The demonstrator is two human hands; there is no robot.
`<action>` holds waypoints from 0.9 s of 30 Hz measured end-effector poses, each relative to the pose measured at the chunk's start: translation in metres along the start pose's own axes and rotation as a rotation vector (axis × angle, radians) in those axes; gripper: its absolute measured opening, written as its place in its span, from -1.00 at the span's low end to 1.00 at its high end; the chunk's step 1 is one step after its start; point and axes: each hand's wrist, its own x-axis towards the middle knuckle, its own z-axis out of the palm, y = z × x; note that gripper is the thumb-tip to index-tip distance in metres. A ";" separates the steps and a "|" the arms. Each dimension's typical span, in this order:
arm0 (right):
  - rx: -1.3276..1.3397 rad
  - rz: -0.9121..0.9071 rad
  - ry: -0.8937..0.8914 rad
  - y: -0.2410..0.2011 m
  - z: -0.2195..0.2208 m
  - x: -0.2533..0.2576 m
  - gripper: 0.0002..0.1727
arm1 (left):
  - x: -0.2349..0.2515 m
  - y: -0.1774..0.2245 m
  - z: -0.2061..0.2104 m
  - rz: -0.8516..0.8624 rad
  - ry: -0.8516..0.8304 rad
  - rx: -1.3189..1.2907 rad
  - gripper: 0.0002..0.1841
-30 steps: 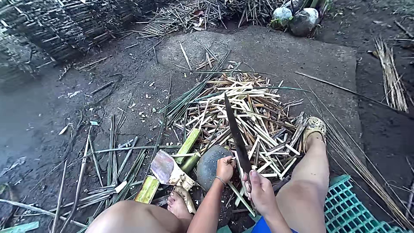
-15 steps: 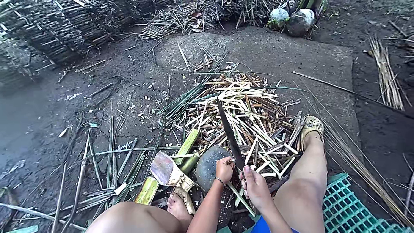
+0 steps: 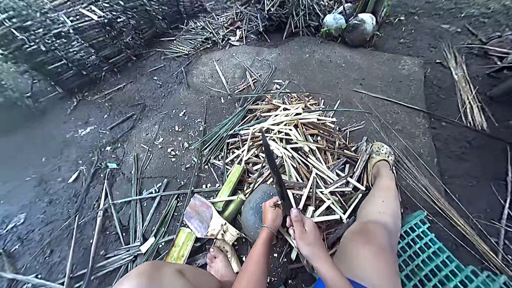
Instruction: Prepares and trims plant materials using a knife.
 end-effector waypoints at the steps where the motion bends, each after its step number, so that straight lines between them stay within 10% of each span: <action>1: -0.015 0.006 -0.015 -0.005 -0.003 0.000 -0.44 | 0.001 0.002 -0.001 0.011 0.021 0.001 -0.80; 8: -0.163 0.008 -0.004 -0.001 0.002 0.017 -0.41 | 0.007 0.002 -0.014 -0.004 -0.158 0.084 -0.81; 11: -0.111 0.010 -0.008 -0.014 -0.008 0.016 -0.39 | 0.010 -0.011 -0.041 0.077 -0.266 -0.085 -0.20; 17: -0.201 0.137 -0.064 0.027 0.010 0.031 -0.31 | 0.023 0.006 -0.070 0.185 0.266 -0.358 0.01; 22: -0.269 0.123 -0.041 0.036 0.014 0.032 -0.32 | 0.023 0.040 -0.087 0.411 -0.071 -0.364 0.12; 27: -0.330 0.170 -0.060 0.053 0.030 0.037 -0.32 | 0.015 0.051 -0.063 0.262 -0.413 -0.002 -0.42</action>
